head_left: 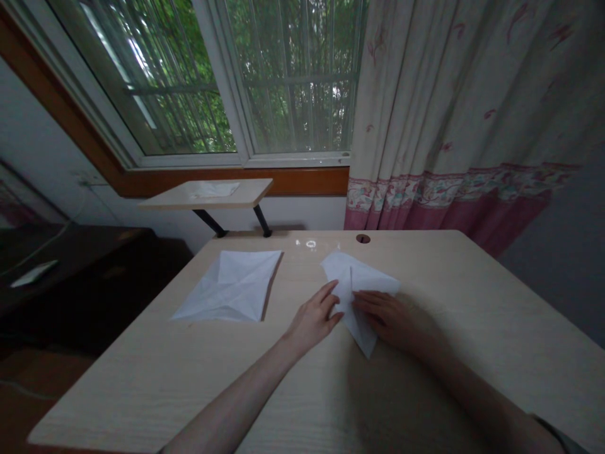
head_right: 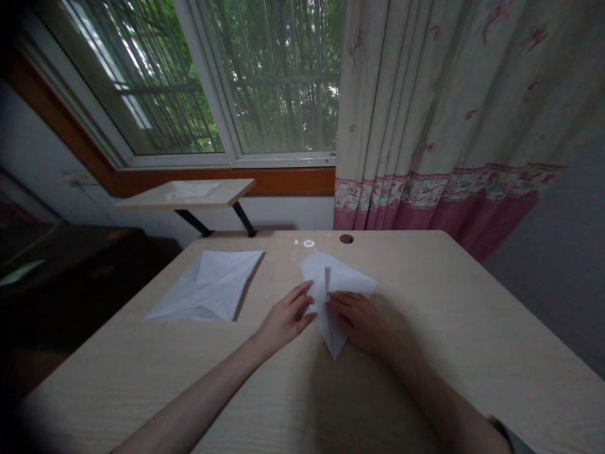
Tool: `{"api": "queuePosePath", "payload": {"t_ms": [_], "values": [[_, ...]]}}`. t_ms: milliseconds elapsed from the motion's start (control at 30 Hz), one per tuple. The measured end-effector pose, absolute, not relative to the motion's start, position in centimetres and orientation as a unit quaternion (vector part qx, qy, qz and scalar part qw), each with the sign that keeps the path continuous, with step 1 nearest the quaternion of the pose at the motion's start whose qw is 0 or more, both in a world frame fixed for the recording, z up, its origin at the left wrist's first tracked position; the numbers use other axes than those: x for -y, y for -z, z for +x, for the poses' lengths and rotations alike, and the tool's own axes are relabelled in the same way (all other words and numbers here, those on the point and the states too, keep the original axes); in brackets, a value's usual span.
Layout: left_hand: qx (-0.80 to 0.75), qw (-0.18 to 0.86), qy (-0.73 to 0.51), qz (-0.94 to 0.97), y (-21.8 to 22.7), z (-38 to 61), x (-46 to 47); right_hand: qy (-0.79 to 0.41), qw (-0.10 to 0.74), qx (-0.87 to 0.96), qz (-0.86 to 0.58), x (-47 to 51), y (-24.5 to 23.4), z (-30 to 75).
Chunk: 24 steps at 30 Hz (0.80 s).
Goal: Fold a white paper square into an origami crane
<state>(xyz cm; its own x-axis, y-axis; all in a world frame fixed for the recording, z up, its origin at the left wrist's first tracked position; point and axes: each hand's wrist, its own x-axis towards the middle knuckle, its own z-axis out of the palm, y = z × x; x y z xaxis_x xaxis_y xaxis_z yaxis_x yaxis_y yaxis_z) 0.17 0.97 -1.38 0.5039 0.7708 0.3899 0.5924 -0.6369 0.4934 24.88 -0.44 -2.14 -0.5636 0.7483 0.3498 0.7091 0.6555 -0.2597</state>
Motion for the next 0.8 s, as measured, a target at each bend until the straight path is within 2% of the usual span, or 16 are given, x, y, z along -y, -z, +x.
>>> {"api": "queuePosePath", "payload": {"t_ms": [567,800], "values": [[-0.403,0.141,-0.310,0.849,1.62,-0.25,-1.36,-0.044,0.190,0.887,-0.418,0.72,2.08,24.25],[-0.408,0.082,-0.300,0.859,1.90,-0.39,-1.67,-0.019,0.160,0.898,-0.409,1.14,1.79,23.98]]}}
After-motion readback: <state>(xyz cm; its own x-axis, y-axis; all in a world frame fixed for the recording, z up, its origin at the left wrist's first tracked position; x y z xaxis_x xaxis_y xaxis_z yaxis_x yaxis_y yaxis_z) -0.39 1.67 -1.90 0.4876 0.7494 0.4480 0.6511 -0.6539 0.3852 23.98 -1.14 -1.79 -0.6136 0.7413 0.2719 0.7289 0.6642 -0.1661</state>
